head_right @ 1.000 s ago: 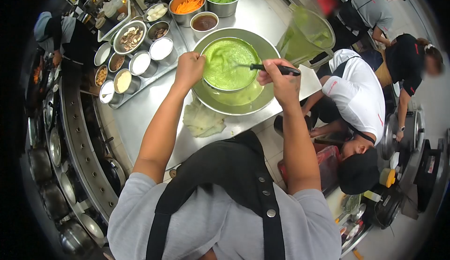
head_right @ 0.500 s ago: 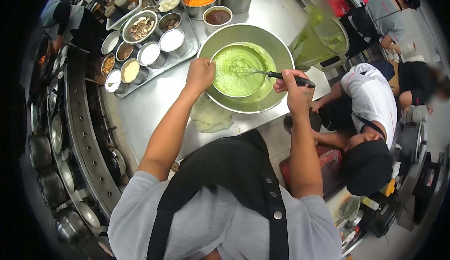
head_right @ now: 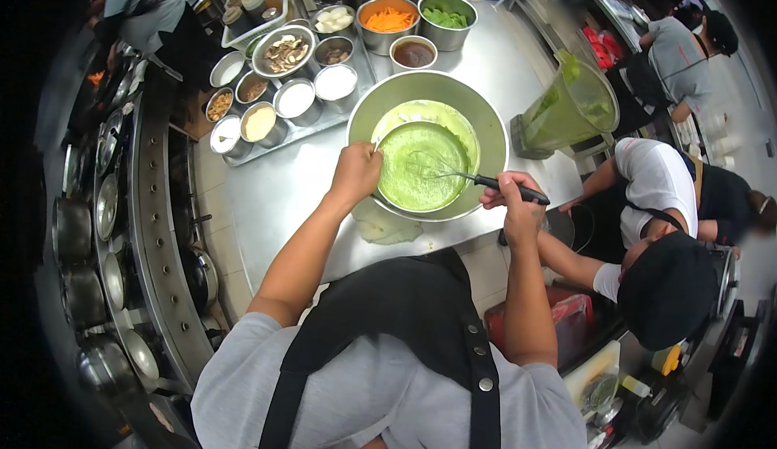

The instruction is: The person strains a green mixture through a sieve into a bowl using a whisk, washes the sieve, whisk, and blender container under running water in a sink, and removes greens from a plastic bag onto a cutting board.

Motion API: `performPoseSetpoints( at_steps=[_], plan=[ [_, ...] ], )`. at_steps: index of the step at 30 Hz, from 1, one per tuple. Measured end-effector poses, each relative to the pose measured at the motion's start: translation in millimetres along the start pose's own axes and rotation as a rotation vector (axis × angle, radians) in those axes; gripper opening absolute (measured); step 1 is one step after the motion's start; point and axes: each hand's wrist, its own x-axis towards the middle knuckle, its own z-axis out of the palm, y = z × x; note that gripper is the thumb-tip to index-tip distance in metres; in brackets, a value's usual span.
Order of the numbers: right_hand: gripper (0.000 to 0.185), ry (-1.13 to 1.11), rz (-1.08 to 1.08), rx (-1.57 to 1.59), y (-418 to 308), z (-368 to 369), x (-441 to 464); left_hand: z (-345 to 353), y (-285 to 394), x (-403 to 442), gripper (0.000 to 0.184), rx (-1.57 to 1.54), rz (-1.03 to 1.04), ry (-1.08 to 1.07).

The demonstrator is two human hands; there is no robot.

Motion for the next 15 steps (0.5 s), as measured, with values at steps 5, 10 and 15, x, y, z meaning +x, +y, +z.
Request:
performPoseSetpoints(
  at_steps=[5, 10, 15],
  plan=[
    [0.024, -0.160, 0.029, -0.027, -9, 19, -14, -13, -15, -15, 0.025, 0.000, 0.037, 0.090],
    [0.024, -0.246, -0.024, -0.077, -17, 39, -29, -35, -18, -28, 0.024, -0.022, 0.011, 0.120],
    [0.020, 0.006, -0.116, -0.063, -15, 57, -20, -46, -15, -19, 0.024, 0.020, 0.086, 0.156]
  ],
)
